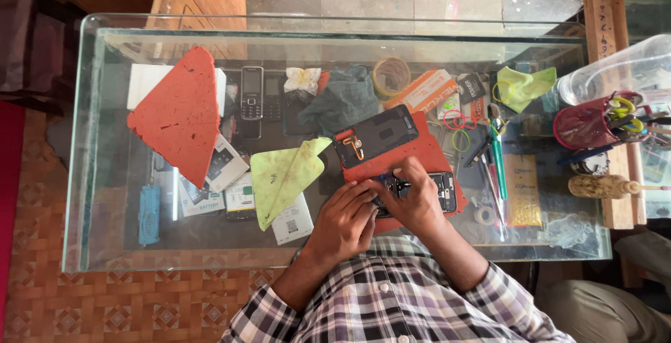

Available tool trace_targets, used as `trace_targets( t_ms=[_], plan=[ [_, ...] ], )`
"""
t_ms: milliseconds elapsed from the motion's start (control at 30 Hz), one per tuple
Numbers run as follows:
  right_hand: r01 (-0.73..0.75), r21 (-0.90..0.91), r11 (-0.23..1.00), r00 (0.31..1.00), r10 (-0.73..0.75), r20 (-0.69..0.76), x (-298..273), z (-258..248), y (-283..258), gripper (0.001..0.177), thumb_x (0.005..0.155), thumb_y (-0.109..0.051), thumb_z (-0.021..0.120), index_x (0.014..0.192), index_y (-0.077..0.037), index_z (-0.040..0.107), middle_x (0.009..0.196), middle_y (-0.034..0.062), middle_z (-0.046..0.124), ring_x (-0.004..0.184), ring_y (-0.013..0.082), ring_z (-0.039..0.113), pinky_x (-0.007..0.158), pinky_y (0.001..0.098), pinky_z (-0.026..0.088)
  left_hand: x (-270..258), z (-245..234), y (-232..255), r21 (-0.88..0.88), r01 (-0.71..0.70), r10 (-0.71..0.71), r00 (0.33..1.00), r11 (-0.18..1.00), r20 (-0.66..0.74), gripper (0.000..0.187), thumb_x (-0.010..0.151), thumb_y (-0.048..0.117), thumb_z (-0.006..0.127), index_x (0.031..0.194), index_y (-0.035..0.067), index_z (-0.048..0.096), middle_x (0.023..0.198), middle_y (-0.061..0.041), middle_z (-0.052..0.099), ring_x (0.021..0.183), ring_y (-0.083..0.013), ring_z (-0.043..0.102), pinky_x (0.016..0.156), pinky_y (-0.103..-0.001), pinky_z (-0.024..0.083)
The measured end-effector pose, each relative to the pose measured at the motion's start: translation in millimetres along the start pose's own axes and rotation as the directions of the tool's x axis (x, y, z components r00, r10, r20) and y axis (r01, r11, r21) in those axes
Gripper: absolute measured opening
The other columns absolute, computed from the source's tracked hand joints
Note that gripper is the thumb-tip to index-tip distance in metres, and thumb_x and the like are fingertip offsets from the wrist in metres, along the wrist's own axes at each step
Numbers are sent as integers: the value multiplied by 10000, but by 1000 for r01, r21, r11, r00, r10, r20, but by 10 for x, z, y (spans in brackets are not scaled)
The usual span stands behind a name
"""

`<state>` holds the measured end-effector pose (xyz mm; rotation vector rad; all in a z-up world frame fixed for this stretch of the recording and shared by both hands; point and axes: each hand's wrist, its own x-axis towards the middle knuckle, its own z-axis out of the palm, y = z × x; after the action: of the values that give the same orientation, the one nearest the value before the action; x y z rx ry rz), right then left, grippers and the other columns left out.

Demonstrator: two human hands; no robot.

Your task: The person disassembles a smartphone on a glass table by removing the back panel and then using a small tool to detach internal components.

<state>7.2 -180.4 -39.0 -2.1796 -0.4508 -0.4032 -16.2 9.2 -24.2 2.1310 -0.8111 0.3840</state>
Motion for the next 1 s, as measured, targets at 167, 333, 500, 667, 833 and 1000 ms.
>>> trace_targets(
  t_ms=[167,333,500,667,833,1000],
  plan=[
    [84,52,995,994,-79,-81,73,44,-46,561,888,32,847,1173,-97,381,948,143,634,797,293,691,661,380,528,1,4,2,-10,2,-2,1000,1000,0,154,876,28,714,1003,-58,694,1146,-179,735,1212,-322,670,1100,-496,507],
    [193,70,979,980,-189,-62,175,-51,-130,552,863,72,782,1210,-86,385,1016,179,650,866,338,672,820,467,492,6,2,8,-1,0,0,1000,1000,-7,150,875,27,712,1000,-53,692,1141,-177,735,1232,-328,671,1102,-493,504],
    [178,92,980,984,-174,-47,170,-79,-135,551,842,32,789,1183,-73,369,1026,212,645,867,338,659,750,447,489,5,-8,13,10,-4,4,1000,1000,-1,136,871,32,717,974,-53,691,1124,-188,732,1208,-341,676,1102,-498,505],
    [72,-25,997,997,-73,-32,126,-51,-189,493,810,24,844,1058,-102,436,923,194,656,803,346,665,659,431,530,13,-11,13,15,-20,20,1000,1000,-1,123,876,35,714,959,-53,695,1105,-187,729,1191,-343,683,1100,-511,505],
    [161,188,969,987,-160,-19,132,-67,-123,442,925,131,666,1222,-46,391,1055,202,678,954,341,723,775,411,587,-17,-78,18,-5,-114,114,993,993,-33,133,831,13,702,937,-68,703,1060,-191,741,1098,-320,694,979,-468,533],
    [40,81,996,998,-37,-42,95,-41,-117,522,852,21,829,1137,-69,401,939,207,680,838,346,728,678,422,574,-27,-85,17,-28,-148,148,989,989,-28,106,780,3,699,869,-52,689,988,-175,738,1001,-307,694,897,-447,538]
  ],
)
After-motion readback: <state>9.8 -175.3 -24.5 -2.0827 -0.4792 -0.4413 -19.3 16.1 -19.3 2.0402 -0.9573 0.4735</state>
